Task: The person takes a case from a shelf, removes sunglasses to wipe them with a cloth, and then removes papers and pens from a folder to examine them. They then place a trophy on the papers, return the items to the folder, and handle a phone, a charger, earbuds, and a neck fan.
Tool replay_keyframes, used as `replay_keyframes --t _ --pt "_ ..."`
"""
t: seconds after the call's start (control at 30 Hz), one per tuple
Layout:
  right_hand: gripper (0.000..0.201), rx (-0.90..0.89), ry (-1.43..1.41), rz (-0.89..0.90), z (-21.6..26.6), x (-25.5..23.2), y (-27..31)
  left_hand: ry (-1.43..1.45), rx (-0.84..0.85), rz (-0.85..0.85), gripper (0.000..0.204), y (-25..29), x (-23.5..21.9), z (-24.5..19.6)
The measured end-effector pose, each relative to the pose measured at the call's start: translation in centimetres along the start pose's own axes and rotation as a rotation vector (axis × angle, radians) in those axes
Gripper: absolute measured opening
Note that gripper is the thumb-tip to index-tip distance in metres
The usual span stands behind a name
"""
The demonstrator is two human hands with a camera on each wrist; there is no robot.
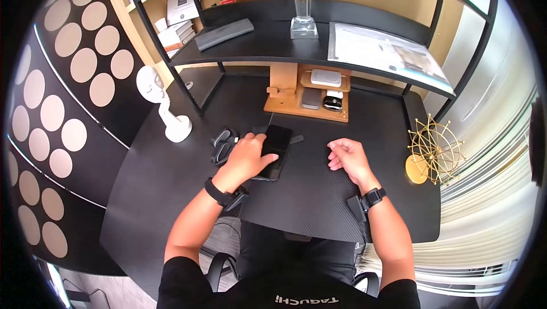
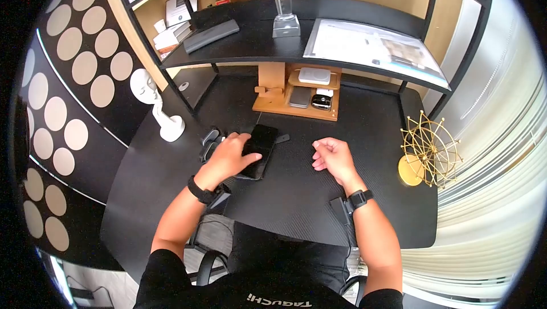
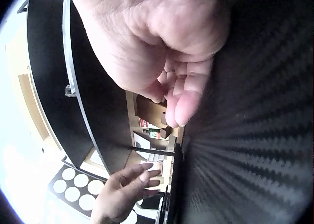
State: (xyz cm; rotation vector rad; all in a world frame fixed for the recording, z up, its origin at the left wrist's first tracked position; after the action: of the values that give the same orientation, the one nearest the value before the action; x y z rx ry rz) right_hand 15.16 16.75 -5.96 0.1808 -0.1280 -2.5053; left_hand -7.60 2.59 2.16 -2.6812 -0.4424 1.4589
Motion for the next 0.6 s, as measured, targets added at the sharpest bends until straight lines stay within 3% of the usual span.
replay_keyframes --t 0.17,0.37,0.47,0.6 --pt "0.019 -0.013 0.055 -0.016 0.3 0.1 0.2 -0.147 -0.073 0.02 0.084 0.9 1.6 -0.2" --pt "0.018 -0.013 0.062 -0.017 0.1 0.2 0.2 -0.074 -0.216 0.11 0.097 0.2 2.2 -0.2" --pt "0.019 -0.021 0.071 -0.01 0.1 0.3 0.2 -0.042 -0.172 0.087 0.092 -0.3 2.8 0.1" --pt "0.02 -0.021 0.062 0.008 0.1 0.3 0.1 0.281 -0.106 0.019 0.075 -1.5 3.8 0.8"
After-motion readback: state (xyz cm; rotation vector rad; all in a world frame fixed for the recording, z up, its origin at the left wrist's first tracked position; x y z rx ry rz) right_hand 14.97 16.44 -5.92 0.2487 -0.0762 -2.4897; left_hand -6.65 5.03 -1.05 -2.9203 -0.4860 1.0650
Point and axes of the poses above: each hand's wrist, its own y-axis away from the middle knuckle, its own x-axis out of the palm, z = x × y, the point moved 8 cm from there along -y, towards the middle knuckle, and after that the axes turned 12 degrees about y, right-handed, at the moved point
